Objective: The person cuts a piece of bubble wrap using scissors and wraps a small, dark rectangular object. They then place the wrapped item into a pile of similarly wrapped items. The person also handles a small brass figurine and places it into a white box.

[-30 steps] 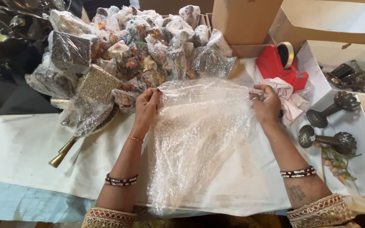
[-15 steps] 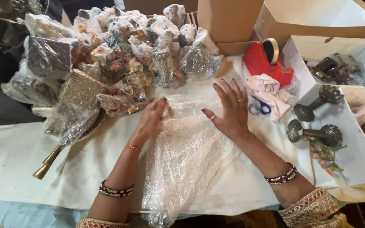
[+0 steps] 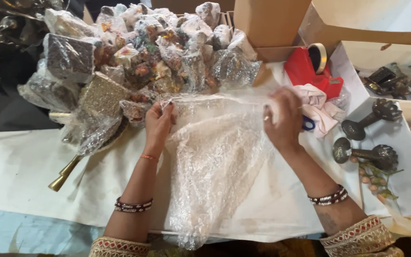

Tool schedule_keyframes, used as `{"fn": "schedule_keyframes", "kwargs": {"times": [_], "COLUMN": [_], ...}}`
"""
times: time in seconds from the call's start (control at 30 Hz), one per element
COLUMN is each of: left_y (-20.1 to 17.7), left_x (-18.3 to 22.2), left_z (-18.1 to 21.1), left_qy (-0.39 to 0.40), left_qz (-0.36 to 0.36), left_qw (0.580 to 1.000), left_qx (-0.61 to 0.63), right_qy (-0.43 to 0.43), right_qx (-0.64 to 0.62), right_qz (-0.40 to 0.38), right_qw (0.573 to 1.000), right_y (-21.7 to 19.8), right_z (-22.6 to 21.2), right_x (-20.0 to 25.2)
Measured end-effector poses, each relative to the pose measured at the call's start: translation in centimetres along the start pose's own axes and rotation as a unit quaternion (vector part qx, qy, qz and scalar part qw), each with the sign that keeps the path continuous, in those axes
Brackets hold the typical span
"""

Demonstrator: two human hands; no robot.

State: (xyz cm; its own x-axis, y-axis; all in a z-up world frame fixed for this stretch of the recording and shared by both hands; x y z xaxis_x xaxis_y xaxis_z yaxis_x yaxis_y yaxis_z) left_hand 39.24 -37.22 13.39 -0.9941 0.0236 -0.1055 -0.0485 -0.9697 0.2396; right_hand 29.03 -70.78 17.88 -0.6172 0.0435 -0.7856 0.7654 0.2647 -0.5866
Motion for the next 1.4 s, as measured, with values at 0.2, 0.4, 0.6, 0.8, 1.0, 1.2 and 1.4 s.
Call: {"fn": "schedule_keyframes", "kwargs": {"times": [0.2,0.4,0.6,0.8,1.0,1.2,1.4], "left_y": [0.8,-2.6,-0.8,5.1,9.7,8.9,6.1], "left_x": [0.1,-0.9,0.6,5.5,8.9,8.4,7.3], "left_z": [0.2,0.8,3.2,7.5,4.4,4.0,6.8], "left_qy": [-0.013,0.056,0.118,0.467,0.201,0.145,-0.116], "left_qz": [0.026,0.111,0.129,0.109,-0.408,-0.480,-0.489], "left_qw": [0.999,0.992,0.984,0.800,0.798,0.774,0.782], "left_qx": [-0.044,-0.008,-0.025,-0.362,-0.397,-0.387,-0.368], "right_qy": [-0.134,-0.151,-0.046,0.069,0.078,0.083,-0.034], "right_qx": [-0.127,-0.081,-0.109,-0.041,-0.010,0.009,0.049], "right_qz": [-0.270,-0.415,-0.359,-0.185,-0.198,-0.245,-0.203], "right_qw": [0.945,0.894,0.926,0.979,0.977,0.966,0.977], "right_y": [0.2,1.3,1.7,2.5,2.7,5.4,6.4], "right_z": [-5.2,-0.4,3.7,4.1,4.5,8.3,9.5], "right_x": [1.1,-0.3,-0.5,0.3,0.5,1.9,3.1]}}
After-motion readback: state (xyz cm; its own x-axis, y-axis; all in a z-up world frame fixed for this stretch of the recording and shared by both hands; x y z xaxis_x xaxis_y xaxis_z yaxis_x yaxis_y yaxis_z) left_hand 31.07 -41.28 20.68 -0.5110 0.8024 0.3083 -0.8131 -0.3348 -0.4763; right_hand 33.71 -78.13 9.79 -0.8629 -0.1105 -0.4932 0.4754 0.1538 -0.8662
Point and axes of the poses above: each hand's wrist, its own x-axis away from the middle knuckle, its own y-axis out of the palm, z = x × y, the point moved 1 cm from there along -x, towards the middle knuckle, and after that the axes turned 10 degrees about x, right-handed, at the moved point
